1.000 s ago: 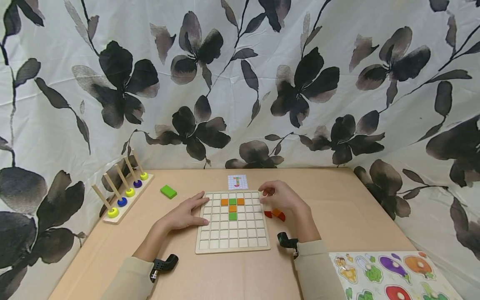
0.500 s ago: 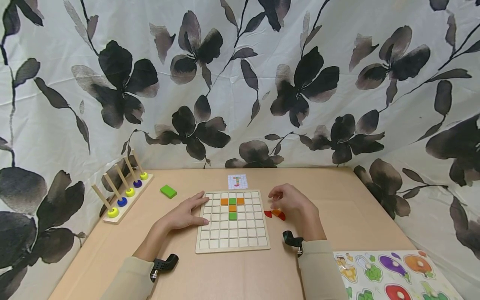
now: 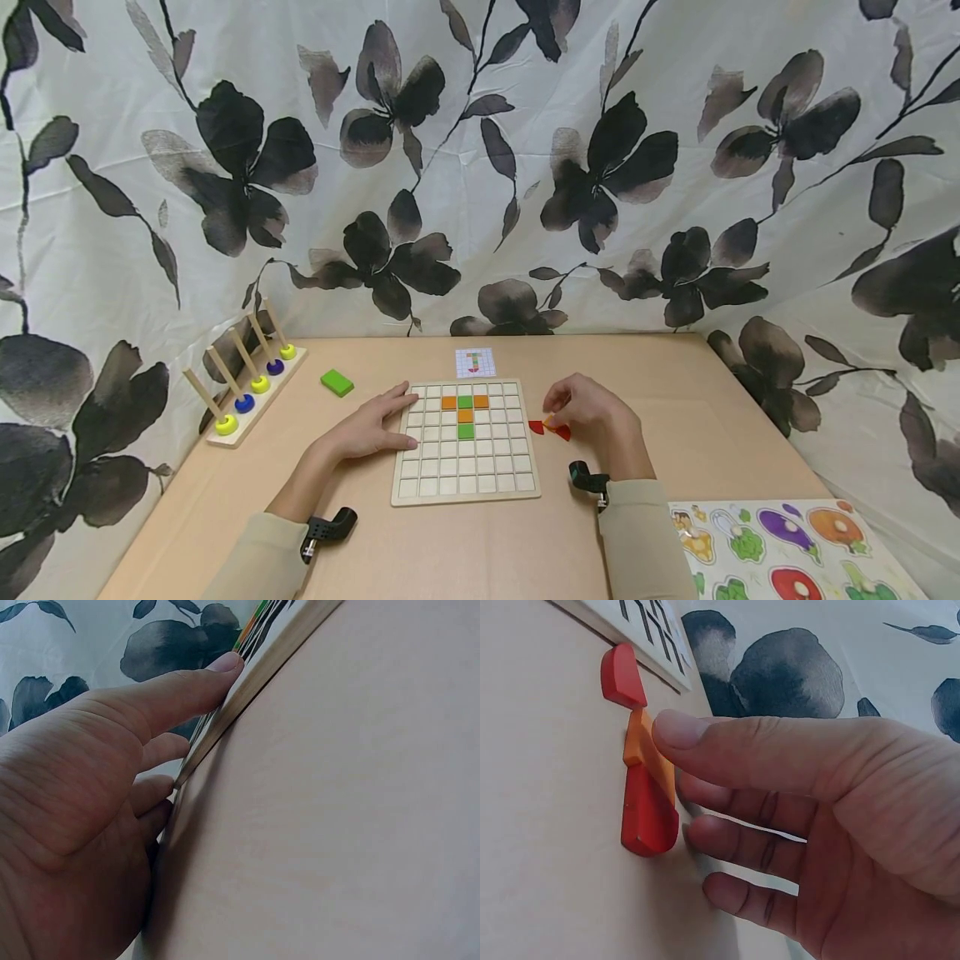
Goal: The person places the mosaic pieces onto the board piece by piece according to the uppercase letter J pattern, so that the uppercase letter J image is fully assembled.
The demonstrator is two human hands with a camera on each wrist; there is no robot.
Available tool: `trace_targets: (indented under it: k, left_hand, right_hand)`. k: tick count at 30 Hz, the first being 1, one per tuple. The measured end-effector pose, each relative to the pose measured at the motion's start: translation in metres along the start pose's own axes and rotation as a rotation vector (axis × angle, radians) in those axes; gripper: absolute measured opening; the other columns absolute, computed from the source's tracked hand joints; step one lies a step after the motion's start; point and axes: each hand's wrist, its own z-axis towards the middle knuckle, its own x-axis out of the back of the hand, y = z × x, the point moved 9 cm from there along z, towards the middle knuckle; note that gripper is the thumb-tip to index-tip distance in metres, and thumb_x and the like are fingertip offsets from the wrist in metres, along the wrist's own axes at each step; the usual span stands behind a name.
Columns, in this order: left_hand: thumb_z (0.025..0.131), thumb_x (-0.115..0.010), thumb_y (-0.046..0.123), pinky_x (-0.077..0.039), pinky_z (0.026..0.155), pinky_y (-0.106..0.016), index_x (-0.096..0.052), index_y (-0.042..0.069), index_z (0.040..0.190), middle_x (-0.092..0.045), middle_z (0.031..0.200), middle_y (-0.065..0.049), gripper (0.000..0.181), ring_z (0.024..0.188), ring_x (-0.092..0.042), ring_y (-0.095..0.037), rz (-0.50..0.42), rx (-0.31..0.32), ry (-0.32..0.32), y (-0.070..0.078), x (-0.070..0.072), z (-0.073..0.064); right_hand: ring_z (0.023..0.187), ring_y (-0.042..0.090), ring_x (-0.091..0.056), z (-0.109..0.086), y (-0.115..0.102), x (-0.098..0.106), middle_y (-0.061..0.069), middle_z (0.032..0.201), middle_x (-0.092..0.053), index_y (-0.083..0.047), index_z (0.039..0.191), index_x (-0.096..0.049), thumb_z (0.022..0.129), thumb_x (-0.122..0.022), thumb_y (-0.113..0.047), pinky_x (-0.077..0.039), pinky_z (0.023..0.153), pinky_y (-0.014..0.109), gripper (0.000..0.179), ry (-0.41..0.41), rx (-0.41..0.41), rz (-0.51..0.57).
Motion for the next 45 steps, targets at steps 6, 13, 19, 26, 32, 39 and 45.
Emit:
trace_targets:
  k: [6,13,19,26,32,39,45]
  left_hand:
    - [0.085,-0.083,0.046,-0.016,0.127,-0.065,-0.044,0.009,0.158,-0.017,0.174,-0.018,0.091,0.160,-0.014,-0.044,0.004,-0.003,0.002,0.0001,0.0005,0.0000]
    - [0.086,-0.083,0.046,-0.016,0.127,-0.065,-0.044,0.009,0.159,-0.017,0.174,-0.018,0.091,0.160,-0.014,-0.044,0.002,0.001,0.000,0.0002,-0.0001,-0.0001]
    - [0.086,-0.083,0.045,-0.016,0.127,-0.065,-0.044,0.009,0.159,-0.017,0.174,-0.018,0.091,0.160,-0.013,-0.044,0.000,0.005,-0.001,-0.0002,-0.0004,-0.0002]
    - [0.086,-0.083,0.045,-0.015,0.127,-0.065,-0.044,0.008,0.158,-0.017,0.174,-0.018,0.090,0.160,-0.013,-0.044,0.000,0.002,-0.001,0.0003,-0.0002,-0.0003]
    - [0.085,-0.084,0.045,-0.016,0.127,-0.065,-0.044,0.008,0.158,-0.017,0.174,-0.018,0.091,0.160,-0.014,-0.044,0.001,0.003,0.000,0.0004,-0.0002,-0.0007]
    - [0.086,-0.083,0.046,-0.016,0.127,-0.065,-0.044,0.008,0.158,-0.017,0.174,-0.019,0.091,0.160,-0.014,-0.044,0.007,0.002,0.001,0.0006,-0.0002,-0.0012]
    - [0.086,-0.083,0.046,-0.016,0.127,-0.065,-0.044,0.009,0.158,-0.017,0.174,-0.018,0.091,0.160,-0.013,-0.044,0.004,0.004,-0.002,-0.0001,-0.0005,-0.0004]
  right_hand:
    - [0.079,0.020,-0.058,-0.0010,0.0040,-0.0027,0.004,0.081,-0.069,-0.004,0.096,-0.077,0.082,-0.085,-0.002,-0.049,0.072,0.031,0.016,-0.020,-0.036,0.020]
    - [0.077,0.022,-0.058,-0.0029,0.0069,-0.0035,0.006,0.081,-0.068,-0.006,0.091,-0.075,0.081,-0.086,-0.003,-0.049,0.069,0.031,0.016,-0.010,-0.083,0.014]
    - [0.074,0.021,-0.058,-0.0022,0.0080,-0.0027,0.006,0.079,-0.067,-0.006,0.089,-0.074,0.079,-0.088,-0.004,-0.048,0.067,0.031,0.018,0.003,-0.094,-0.009]
    - [0.073,0.020,-0.058,-0.0019,0.0075,-0.0035,0.005,0.079,-0.068,-0.006,0.090,-0.074,0.080,-0.087,-0.003,-0.047,0.067,0.030,0.017,-0.001,-0.086,-0.016]
    - [0.072,0.021,-0.058,-0.0030,0.0039,-0.0048,0.005,0.078,-0.068,-0.006,0.089,-0.075,0.080,-0.086,-0.001,-0.048,0.067,0.031,0.015,-0.006,-0.077,-0.020]
    - [0.074,0.022,-0.058,-0.0028,0.0046,-0.0056,0.005,0.078,-0.067,-0.006,0.089,-0.074,0.081,-0.086,-0.001,-0.048,0.066,0.031,0.016,-0.007,-0.086,-0.003]
    - [0.071,0.021,-0.057,-0.0027,0.0025,-0.0061,0.007,0.078,-0.066,-0.005,0.091,-0.072,0.081,-0.085,0.000,-0.047,0.065,0.031,0.017,-0.023,-0.065,0.008]
